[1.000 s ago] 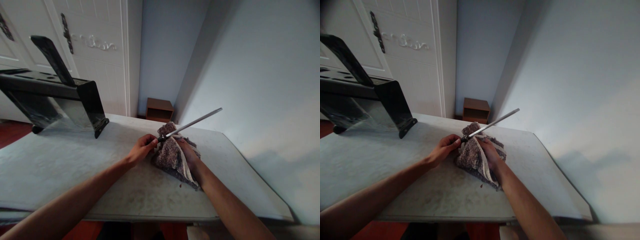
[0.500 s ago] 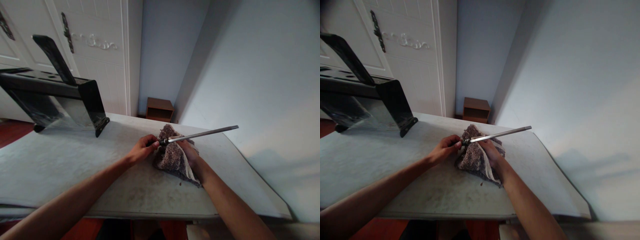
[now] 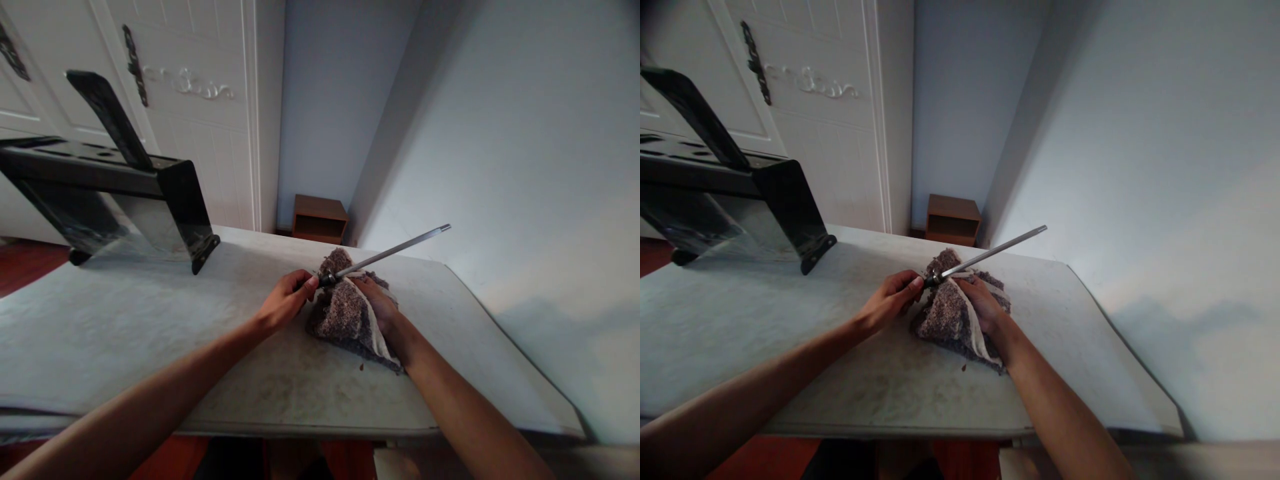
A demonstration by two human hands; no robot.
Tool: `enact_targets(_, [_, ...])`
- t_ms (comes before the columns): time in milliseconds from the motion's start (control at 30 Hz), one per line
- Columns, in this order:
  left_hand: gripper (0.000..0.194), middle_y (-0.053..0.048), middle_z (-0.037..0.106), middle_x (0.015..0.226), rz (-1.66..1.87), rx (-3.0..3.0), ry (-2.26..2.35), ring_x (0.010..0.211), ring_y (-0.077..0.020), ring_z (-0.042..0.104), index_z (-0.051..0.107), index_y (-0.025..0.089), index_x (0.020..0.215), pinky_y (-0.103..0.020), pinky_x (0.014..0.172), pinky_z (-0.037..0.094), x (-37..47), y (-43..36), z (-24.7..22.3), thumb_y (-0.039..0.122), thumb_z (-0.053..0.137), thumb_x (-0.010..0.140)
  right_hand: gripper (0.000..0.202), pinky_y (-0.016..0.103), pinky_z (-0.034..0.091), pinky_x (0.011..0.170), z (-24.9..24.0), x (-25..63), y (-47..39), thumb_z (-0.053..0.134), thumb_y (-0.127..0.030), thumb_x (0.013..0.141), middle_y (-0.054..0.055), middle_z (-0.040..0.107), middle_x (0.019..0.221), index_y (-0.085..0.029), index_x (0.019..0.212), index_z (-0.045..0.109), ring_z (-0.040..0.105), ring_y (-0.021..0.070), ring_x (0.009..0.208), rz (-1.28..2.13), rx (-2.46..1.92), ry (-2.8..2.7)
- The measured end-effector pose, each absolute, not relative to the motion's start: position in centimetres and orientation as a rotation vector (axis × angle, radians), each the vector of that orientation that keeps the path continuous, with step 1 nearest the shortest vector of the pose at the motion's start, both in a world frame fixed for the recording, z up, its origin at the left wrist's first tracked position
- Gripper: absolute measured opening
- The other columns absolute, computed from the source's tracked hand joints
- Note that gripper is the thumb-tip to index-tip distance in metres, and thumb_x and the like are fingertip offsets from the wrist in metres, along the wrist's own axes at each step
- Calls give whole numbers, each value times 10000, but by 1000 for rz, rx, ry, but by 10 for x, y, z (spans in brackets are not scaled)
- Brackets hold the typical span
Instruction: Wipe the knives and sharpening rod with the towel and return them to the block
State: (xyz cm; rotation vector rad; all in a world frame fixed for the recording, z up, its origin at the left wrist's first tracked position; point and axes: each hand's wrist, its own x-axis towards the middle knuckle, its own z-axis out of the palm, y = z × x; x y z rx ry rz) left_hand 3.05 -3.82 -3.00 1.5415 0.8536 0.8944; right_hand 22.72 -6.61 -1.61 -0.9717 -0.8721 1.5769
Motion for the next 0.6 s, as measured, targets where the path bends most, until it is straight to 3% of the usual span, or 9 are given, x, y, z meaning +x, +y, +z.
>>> enact_targets(433, [361,52,446,543,1024,1619,922,502,-104,406,558,181,782,-224,483,318,32,-43,-23,534,524,853,226,371,566,793,-13,224,-68,832,-353,593,17,760,771,-237,738,702,718,259,880,1558,-995,-839])
enact_targets(600, [360,52,447,548,1058,1589,904,499,-101,410,548,179,782,-223,482,315,31,-42,-24,531,527,852,295,368,571,794,-15,226,-67,853,-385,578,13,762,768,-227,793,724,725,257,876,1551,-982,-831])
